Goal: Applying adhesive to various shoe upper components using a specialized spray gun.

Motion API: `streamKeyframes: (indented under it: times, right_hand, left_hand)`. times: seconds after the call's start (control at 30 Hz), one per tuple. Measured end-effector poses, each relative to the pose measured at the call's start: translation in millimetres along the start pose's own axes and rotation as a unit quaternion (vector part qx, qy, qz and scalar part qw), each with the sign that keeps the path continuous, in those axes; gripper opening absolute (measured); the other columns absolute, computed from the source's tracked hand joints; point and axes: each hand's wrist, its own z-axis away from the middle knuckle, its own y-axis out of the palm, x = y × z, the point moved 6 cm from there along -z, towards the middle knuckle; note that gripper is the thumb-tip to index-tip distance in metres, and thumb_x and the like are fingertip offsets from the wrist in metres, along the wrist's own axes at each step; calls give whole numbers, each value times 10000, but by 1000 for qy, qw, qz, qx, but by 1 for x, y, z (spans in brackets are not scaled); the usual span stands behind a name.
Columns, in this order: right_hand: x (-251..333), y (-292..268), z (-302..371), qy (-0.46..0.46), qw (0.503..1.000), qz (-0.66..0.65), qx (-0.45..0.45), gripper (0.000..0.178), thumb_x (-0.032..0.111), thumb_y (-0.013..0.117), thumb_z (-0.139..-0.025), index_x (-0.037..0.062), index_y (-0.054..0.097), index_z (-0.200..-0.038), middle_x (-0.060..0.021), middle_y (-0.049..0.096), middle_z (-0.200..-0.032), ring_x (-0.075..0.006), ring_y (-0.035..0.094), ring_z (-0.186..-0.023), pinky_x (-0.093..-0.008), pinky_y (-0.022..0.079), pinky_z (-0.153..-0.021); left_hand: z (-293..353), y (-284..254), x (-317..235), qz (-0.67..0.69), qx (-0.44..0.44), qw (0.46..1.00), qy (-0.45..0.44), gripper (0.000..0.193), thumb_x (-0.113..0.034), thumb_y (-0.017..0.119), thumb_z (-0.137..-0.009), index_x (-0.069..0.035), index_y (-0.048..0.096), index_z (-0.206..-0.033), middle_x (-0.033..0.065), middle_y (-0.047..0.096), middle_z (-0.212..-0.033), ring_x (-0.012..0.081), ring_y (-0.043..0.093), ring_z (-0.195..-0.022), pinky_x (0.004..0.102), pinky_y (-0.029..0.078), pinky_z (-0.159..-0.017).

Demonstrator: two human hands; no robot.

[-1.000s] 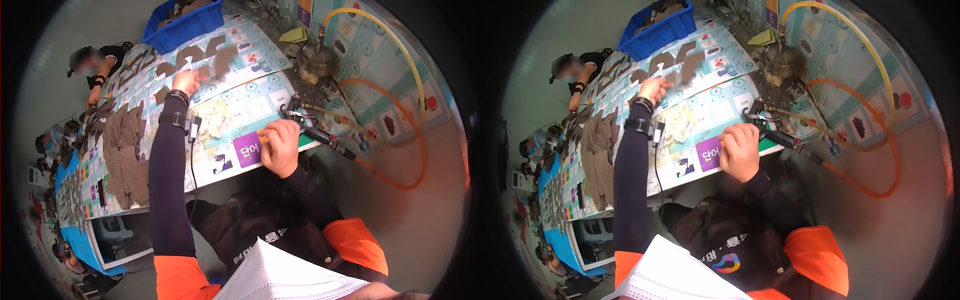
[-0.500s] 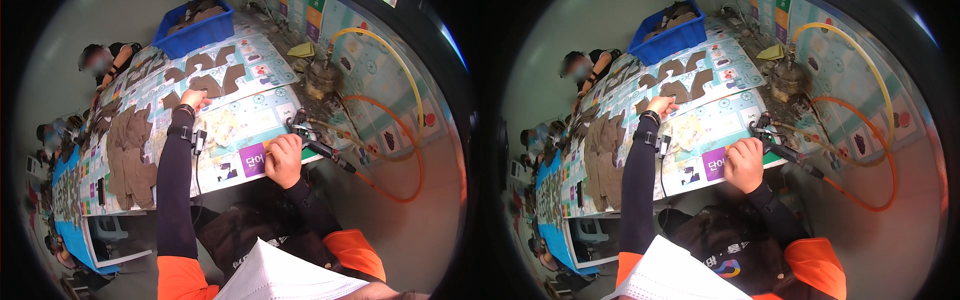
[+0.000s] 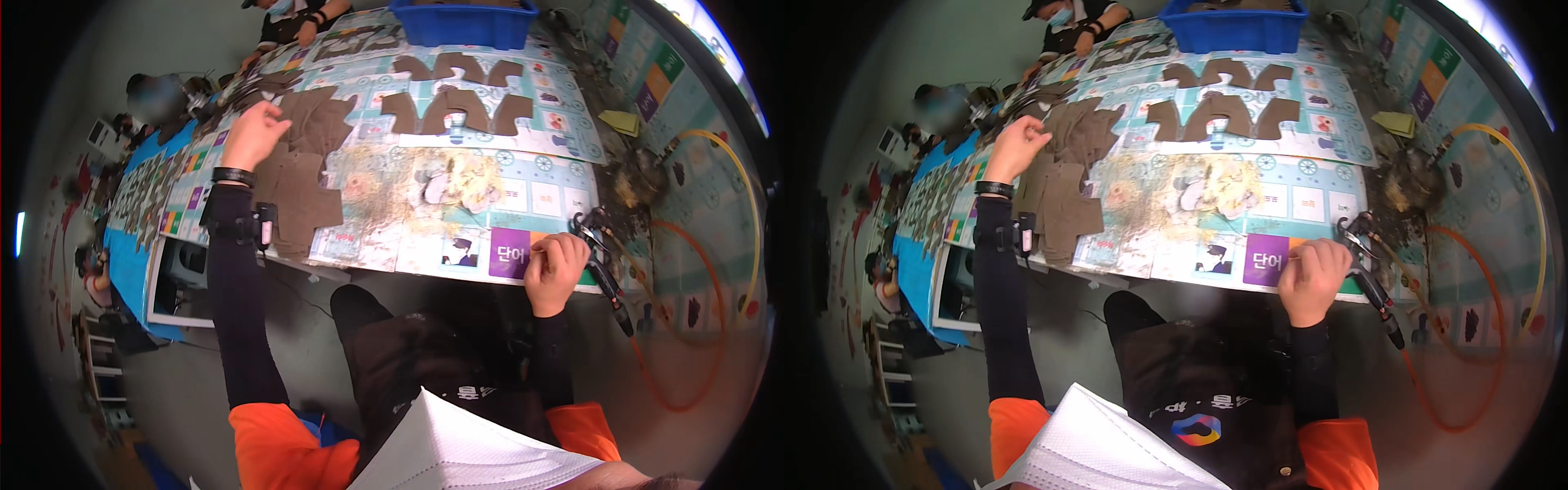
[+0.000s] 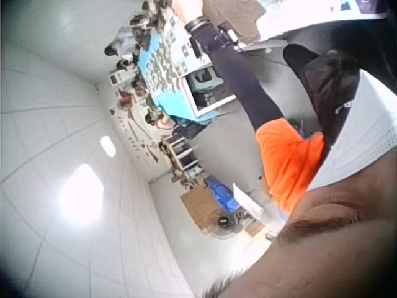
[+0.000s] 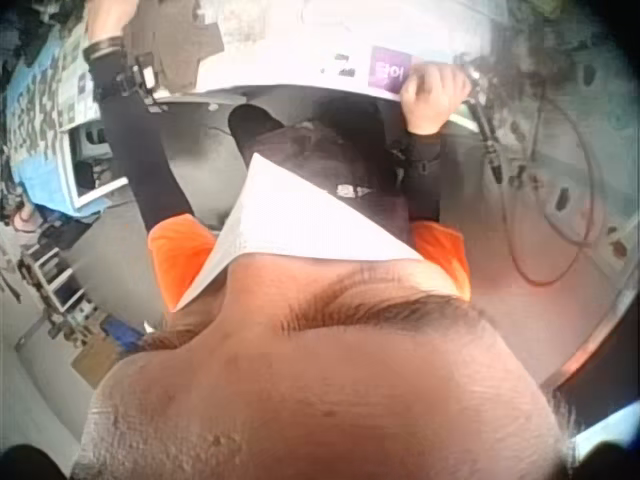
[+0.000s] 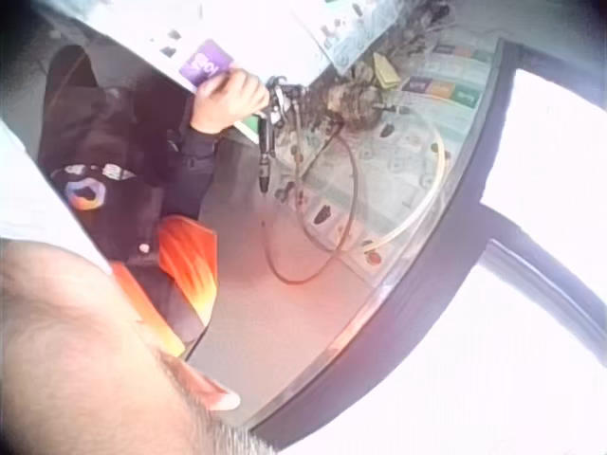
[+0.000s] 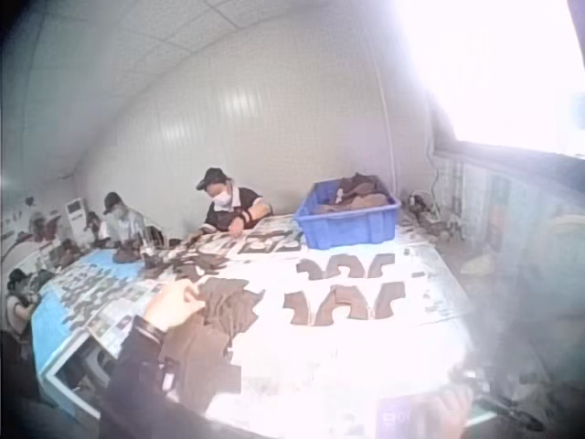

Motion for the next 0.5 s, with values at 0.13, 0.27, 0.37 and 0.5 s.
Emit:
streamKeyframes:
  times: [0.13,0.27,0.37,0.5]
  right_hand:
    - [-1,3,2,-6,1000,11,12,119,-10,593,-656,73,568,-737,-84,587,-807,-303,568,-879,-425,402,-881]
    - [-2,6,2,-8,1000,18,24,114,-10,592,-660,64,572,-744,-91,570,-795,-314,561,-879,-430,404,-888]
    - [-2,6,2,-8,999,30,30,102,-13,594,-675,57,569,-745,-96,566,-791,-319,558,-871,-429,407,-882]
    - [-1,8,2,-11,999,30,29,91,-15,597,-692,54,562,-740,-99,561,-786,-317,555,-862,-426,409,-875]
  left_hand:
    - [30,2,71,-68,99,989,-85,491,-302,846,-739,-25,660,-1100,136,722,-940,307,693,-925,398,536,-827]
    - [66,27,61,22,153,988,-16,633,-168,878,-686,-53,592,-1238,144,626,-1176,336,609,-1108,402,503,-947]
    - [75,25,26,-19,64,990,125,613,-70,868,-636,-104,584,-1179,80,549,-1208,331,525,-1204,408,449,-1015]
    - [75,24,21,-65,24,989,131,586,-67,884,-587,-96,559,-1074,88,542,-1107,339,544,-1120,441,471,-935]
